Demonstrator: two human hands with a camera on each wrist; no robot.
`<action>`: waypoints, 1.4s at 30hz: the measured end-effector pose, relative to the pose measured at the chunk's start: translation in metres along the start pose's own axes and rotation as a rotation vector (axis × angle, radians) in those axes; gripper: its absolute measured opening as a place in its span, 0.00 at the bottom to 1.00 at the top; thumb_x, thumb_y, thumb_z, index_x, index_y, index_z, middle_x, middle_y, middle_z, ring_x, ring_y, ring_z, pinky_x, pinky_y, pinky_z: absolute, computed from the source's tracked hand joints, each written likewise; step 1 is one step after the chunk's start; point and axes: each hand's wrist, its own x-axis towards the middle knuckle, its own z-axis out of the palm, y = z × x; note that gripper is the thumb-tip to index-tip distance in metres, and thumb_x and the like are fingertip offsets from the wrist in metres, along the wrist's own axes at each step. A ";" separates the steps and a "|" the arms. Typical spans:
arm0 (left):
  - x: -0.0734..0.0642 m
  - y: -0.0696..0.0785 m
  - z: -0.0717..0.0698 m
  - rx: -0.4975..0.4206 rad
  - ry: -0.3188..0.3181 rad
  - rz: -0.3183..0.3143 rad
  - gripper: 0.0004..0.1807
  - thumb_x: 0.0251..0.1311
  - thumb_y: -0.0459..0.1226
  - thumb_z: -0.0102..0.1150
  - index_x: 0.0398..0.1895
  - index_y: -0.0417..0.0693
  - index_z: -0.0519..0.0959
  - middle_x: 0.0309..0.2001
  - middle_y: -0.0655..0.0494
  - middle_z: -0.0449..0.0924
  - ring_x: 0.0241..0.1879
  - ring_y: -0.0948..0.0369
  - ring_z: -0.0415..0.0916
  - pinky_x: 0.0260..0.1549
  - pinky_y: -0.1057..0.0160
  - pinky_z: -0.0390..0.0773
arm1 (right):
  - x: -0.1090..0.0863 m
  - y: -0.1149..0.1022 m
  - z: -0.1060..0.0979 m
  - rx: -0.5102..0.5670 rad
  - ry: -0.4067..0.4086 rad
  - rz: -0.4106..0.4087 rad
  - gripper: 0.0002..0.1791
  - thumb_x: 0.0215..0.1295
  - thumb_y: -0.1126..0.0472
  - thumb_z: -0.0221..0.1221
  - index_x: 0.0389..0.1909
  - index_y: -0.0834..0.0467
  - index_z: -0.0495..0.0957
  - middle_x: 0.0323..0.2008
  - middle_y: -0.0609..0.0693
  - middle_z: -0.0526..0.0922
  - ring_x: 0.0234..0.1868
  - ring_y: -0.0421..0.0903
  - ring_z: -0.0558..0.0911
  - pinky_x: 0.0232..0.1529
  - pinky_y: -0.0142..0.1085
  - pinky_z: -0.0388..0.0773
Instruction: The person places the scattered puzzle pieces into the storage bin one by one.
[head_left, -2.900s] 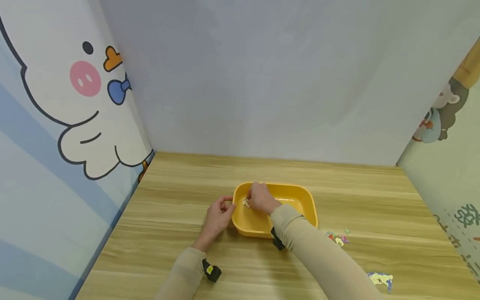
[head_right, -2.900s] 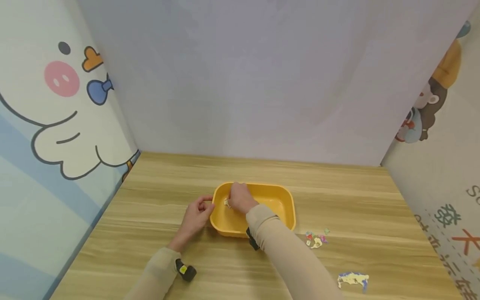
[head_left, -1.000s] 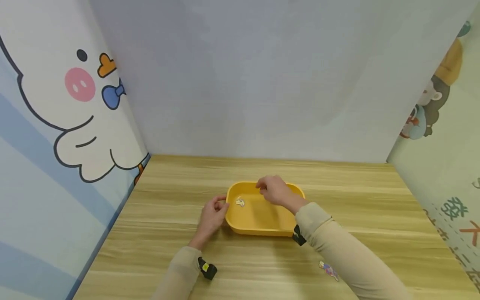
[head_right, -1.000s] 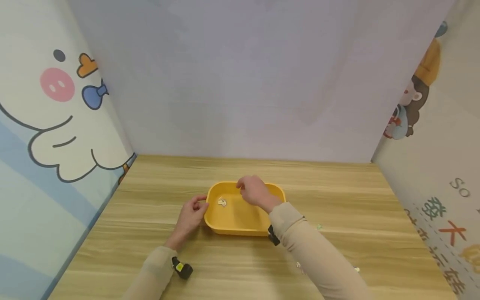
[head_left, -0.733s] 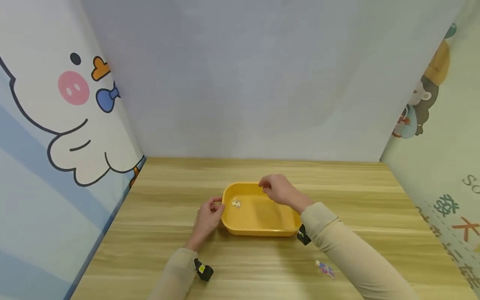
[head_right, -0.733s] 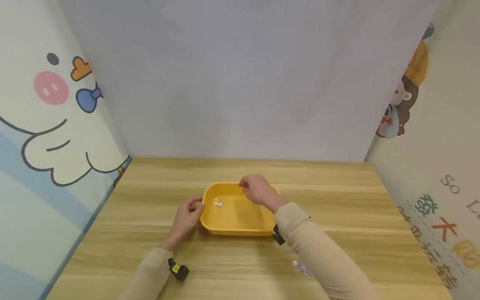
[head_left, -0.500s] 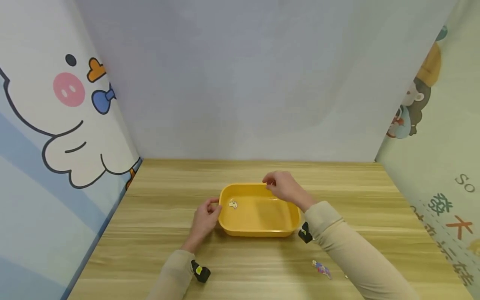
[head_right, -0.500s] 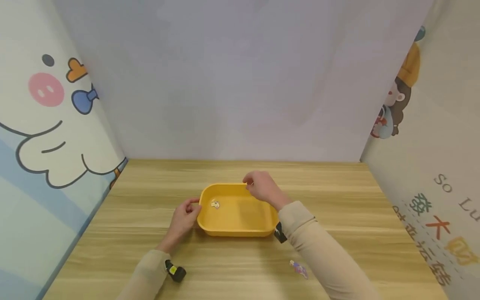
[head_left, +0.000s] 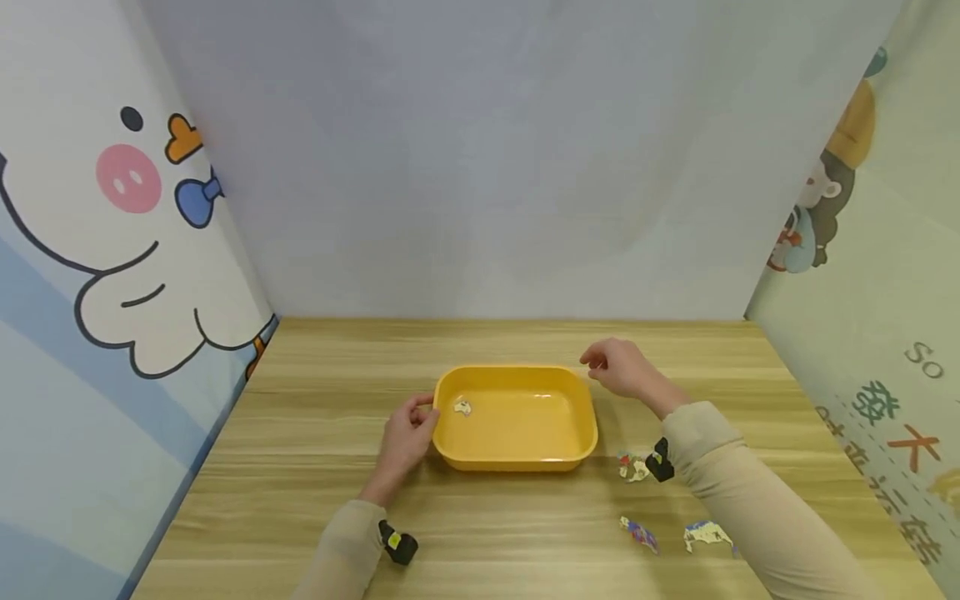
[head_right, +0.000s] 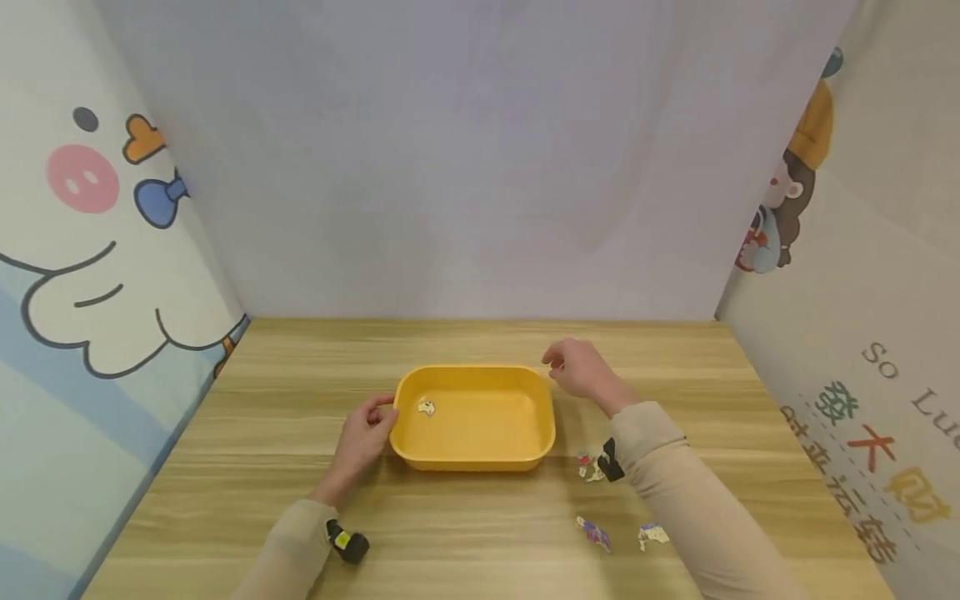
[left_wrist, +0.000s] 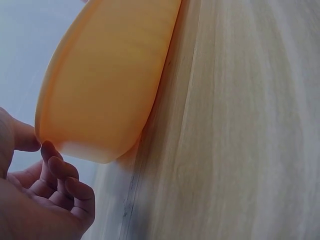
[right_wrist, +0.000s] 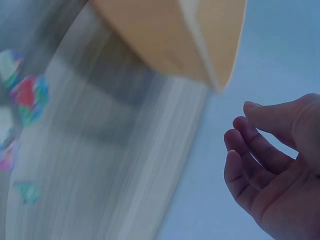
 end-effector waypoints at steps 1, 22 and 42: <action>0.000 0.001 -0.001 0.001 0.007 0.004 0.14 0.63 0.31 0.56 0.50 0.35 0.77 0.23 0.52 0.74 0.21 0.61 0.67 0.19 0.68 0.67 | -0.003 0.004 -0.001 -0.002 -0.009 0.001 0.11 0.60 0.71 0.59 0.43 0.69 0.80 0.36 0.59 0.81 0.38 0.54 0.79 0.41 0.47 0.76; 0.001 0.002 -0.005 0.003 0.002 0.019 0.15 0.63 0.31 0.56 0.51 0.34 0.76 0.26 0.44 0.77 0.21 0.61 0.68 0.20 0.68 0.68 | -0.049 0.053 0.000 -0.105 -0.250 0.102 0.12 0.52 0.71 0.59 0.39 0.68 0.80 0.36 0.59 0.80 0.40 0.57 0.78 0.41 0.49 0.75; -0.001 0.002 0.002 0.000 -0.007 0.032 0.13 0.63 0.29 0.56 0.50 0.32 0.76 0.22 0.53 0.71 0.20 0.62 0.65 0.19 0.69 0.66 | -0.080 0.077 0.007 -0.035 -0.308 0.125 0.13 0.37 0.70 0.72 0.25 0.61 0.79 0.27 0.50 0.77 0.29 0.46 0.74 0.32 0.41 0.74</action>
